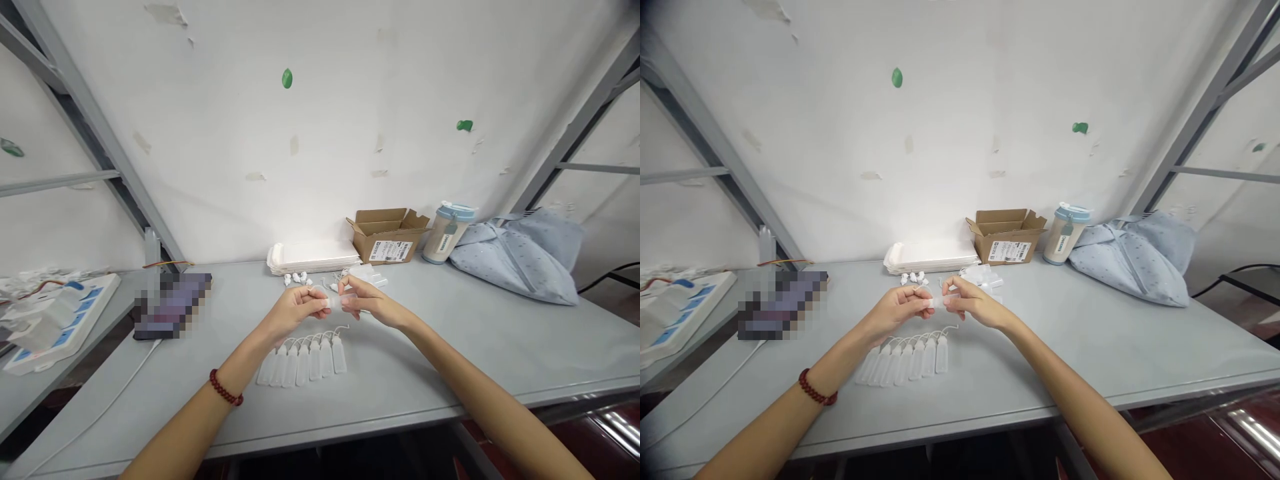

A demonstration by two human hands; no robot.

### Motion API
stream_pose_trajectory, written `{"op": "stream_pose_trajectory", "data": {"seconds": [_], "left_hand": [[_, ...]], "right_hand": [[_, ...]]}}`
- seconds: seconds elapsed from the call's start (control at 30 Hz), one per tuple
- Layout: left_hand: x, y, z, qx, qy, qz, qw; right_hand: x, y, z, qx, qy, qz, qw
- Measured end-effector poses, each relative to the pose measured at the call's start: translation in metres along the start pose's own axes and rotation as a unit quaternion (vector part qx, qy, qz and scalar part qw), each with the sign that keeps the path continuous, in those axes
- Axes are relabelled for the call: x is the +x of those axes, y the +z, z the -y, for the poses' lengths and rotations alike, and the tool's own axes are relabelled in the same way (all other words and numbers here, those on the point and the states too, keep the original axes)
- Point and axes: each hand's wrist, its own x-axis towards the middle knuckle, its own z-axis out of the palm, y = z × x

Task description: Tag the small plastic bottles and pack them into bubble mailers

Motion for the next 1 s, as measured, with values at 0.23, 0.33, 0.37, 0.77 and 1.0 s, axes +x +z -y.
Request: {"op": "stream_pose_trajectory", "data": {"seconds": [0.23, 0.33, 0.37, 0.77, 1.0], "left_hand": [[-0.002, 0.0, -0.003, -0.004, 0.0, -0.001, 1.0], [-0.003, -0.001, -0.003, -0.034, -0.028, -0.002, 0.999], [-0.003, -0.001, -0.002, -0.043, -0.044, -0.001, 0.998], [-0.003, 0.001, -0.002, -0.02, -0.018, -0.011, 1.0], [-0.005, 0.006, -0.001, 0.118, 0.086, -0.069, 0.987]], "right_hand": [[0.001, 0.0, -0.004, 0.024, 0.001, 0.022, 0.999], [0.0, 0.003, -0.005, 0.003, 0.003, 0.015, 1.0], [0.0, 0.004, -0.005, -0.008, 0.006, 0.014, 1.0], [0.003, 0.012, -0.011, 0.009, -0.003, -0.032, 0.999], [0.007, 0.011, -0.013, 0.087, 0.0, -0.041, 0.995]]}}
